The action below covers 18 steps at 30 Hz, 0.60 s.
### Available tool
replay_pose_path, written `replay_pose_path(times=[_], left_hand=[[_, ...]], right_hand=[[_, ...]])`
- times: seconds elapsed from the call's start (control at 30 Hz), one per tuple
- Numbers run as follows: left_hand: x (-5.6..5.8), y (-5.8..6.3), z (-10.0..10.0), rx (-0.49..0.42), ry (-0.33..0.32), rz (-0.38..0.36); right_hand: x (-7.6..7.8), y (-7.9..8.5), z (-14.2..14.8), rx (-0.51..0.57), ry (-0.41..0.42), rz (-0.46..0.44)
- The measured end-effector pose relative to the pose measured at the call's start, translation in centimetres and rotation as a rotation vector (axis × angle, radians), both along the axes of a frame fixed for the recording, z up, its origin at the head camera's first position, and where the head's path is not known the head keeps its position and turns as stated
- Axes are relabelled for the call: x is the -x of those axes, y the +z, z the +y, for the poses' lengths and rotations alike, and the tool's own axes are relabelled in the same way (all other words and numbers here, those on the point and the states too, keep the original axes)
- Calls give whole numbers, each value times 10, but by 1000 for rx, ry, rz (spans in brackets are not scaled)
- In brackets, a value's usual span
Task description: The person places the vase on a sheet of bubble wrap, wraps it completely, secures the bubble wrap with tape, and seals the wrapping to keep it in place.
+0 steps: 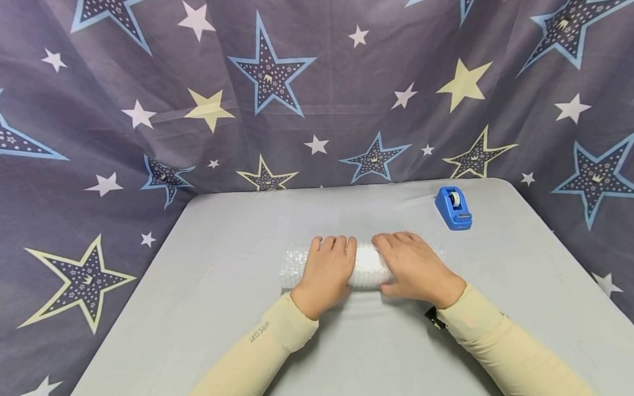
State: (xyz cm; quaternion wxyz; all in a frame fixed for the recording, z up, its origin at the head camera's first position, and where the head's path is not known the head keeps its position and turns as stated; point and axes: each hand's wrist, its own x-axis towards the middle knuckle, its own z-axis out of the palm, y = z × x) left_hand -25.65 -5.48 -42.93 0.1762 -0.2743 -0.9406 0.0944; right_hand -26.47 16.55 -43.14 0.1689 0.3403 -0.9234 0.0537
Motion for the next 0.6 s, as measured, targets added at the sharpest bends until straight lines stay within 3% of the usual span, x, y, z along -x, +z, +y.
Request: replay_pose_path(times=[0.6], left_hand=[[9, -6, -3, -18, -34, 31]], right_hand=[[3, -3, -3, -39, -54, 31]])
